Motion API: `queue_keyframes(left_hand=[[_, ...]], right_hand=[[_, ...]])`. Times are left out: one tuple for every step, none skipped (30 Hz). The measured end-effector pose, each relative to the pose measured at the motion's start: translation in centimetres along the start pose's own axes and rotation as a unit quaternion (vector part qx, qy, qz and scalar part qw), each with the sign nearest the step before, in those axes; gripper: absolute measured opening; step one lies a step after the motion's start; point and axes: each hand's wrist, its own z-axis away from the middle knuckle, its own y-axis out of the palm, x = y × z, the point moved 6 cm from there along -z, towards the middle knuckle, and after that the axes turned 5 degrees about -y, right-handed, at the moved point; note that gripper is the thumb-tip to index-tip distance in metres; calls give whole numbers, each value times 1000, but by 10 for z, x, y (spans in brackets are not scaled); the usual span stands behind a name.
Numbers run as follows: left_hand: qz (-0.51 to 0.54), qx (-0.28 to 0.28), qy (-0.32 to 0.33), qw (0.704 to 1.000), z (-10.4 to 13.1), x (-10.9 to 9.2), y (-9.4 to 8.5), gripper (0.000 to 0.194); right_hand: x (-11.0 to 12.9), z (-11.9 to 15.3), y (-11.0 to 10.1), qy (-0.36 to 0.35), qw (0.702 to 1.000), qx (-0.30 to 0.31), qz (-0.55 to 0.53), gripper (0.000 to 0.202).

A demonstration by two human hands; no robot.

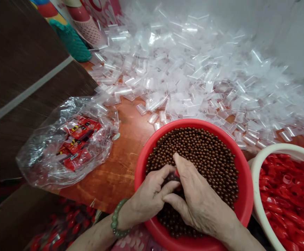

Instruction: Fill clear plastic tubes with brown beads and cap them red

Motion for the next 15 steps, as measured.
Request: queue_keyframes(left_hand=[[17, -6, -27, 999, -1, 0, -3, 13], [41, -11, -50, 998, -2, 0, -6, 11], [75, -11, -69, 995, -2, 1, -7, 11], [117, -3, -85, 989, -3, 2, -7, 12], [159, 4, -99, 982, -3, 3, -6, 14], [195, 9, -111, 974, -3, 6, -5, 15], [219, 9, -117, 969, -3, 8, -5, 15], [227, 4, -119, 967, -3, 10, -5, 15], [220, -5, -116, 969, -3, 12, -5, 14], [205, -16, -110, 972, -3, 13, -6, 12], [190, -26, -105, 976, -3, 14, -7, 12], [179, -33, -102, 978, -3, 14, -8, 11], [175, -36, -102, 979, -3, 15, -8, 12], [175, -35, -103, 978, -3, 15, -7, 12], [179, -32, -103, 978, -3, 15, -7, 12]], right_hand=[[-1, -1, -1, 8, 1000, -11, -10, 73], [-1, -1, -2, 15, 999, -19, -21, 78], [-2, -2, -2, 24, 999, -21, -31, 81], [-3, -2, -2, 32, 999, -18, -35, 82], [-3, -2, 0, 40, 999, -13, -32, 82], [-3, -2, 1, 47, 999, -12, -20, 80], [-2, -2, 3, 54, 998, -14, -3, 79], [-2, -2, 4, 59, 998, -23, 21, 78], [0, -2, 6, 60, 997, -32, 48, 77], [2, -3, 7, 57, 995, -41, 76, 76], [4, -4, 8, 49, 992, -49, 105, 75], [6, -6, 9, 39, 989, -53, 130, 75], [7, -7, 11, 27, 987, -56, 151, 74], [8, -9, 11, 17, 984, -61, 164, 72], [9, -10, 11, 8, 983, -65, 171, 72]])
